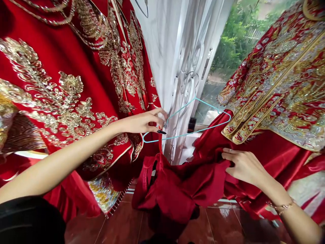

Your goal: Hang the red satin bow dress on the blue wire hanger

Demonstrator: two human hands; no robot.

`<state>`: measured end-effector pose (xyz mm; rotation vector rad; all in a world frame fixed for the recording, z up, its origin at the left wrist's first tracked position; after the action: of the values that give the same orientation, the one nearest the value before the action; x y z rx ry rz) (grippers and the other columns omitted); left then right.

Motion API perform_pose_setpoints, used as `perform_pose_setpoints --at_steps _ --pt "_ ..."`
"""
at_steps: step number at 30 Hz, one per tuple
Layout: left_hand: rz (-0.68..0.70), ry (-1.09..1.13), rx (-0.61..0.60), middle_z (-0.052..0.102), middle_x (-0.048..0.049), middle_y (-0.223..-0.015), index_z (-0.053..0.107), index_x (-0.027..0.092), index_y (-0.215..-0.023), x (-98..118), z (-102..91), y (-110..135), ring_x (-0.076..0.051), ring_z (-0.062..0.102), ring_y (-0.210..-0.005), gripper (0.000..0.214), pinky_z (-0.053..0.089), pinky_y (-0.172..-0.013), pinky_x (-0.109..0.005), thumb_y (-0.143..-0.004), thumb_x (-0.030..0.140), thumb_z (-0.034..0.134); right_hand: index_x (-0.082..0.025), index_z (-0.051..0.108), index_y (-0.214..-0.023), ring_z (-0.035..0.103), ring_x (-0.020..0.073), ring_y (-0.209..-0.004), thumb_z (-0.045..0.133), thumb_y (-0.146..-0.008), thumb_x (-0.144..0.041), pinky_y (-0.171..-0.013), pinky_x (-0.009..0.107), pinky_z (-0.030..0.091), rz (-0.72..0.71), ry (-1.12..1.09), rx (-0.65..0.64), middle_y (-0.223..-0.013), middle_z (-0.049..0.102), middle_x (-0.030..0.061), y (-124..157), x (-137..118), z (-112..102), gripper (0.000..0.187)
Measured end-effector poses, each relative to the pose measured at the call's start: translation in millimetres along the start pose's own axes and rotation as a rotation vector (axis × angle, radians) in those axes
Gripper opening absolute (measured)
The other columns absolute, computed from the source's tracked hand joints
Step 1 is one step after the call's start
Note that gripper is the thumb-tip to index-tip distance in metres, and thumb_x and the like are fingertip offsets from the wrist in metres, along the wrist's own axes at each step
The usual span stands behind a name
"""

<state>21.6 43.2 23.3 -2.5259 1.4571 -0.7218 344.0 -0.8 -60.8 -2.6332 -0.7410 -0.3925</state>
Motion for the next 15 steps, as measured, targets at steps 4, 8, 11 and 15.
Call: perform_pose_setpoints --at_steps 4,8,11,15 --pt "-0.056 0.268 0.147 0.054 -0.0091 -0.115 0.063 0.017 -0.066 -14.3 10.3 -12.0 -0.023 0.054 -0.115 0.022 0.045 -0.105 -0.038 -0.081 0.033 0.068 -0.022 0.077 -0.084 0.077 0.0291 -0.095 0.051 -0.066 -0.013 -0.064 0.033 0.061 -0.006 -0.030 -0.001 -0.119 0.074 0.0099 -1.6 -14.4 -13.9 0.033" --pt "-0.291 0.781 0.724 0.056 -0.0068 -0.089 0.051 0.019 -0.065 -54.6 21.2 1.4 -0.019 0.057 -0.086 0.036 0.053 -0.078 -0.032 -0.080 0.049 0.062 -0.021 0.075 -0.079 0.077 0.0290 -0.095 0.051 -0.067 -0.013 -0.064 0.033 0.060 -0.002 -0.082 0.037 -0.117 0.076 0.0103 0.2 -19.3 -22.6 0.029" --pt "-0.345 0.914 1.037 0.053 -0.0040 -0.080 0.047 0.021 -0.071 -71.7 27.9 15.9 -0.015 0.054 -0.078 0.036 0.050 -0.069 -0.025 -0.082 0.054 0.055 -0.023 0.074 -0.076 0.077 0.0277 -0.092 0.052 -0.066 -0.012 -0.064 0.032 0.059 -0.003 -0.093 0.045 -0.116 0.076 0.0087 0.8 -23.0 -22.8 0.027" --pt "-0.383 0.907 1.207 0.051 0.0001 -0.070 0.044 0.020 -0.063 -76.8 34.7 51.4 -0.011 0.050 -0.069 0.041 0.045 -0.062 -0.019 -0.073 0.053 0.067 -0.022 0.072 -0.074 0.075 0.0219 -0.076 0.051 -0.063 -0.010 -0.059 0.028 0.052 -0.042 -0.092 0.079 -0.109 0.079 0.0071 -0.2 -33.5 -16.3 0.027"
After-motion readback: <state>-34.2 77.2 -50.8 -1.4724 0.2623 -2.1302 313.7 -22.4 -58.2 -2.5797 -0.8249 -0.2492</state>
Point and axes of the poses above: each hand's wrist, its own y-axis away from the middle knuckle, its own z-axis out of the palm, x = y × z, the point moved 6 cm from there along -y, towards the middle knuckle
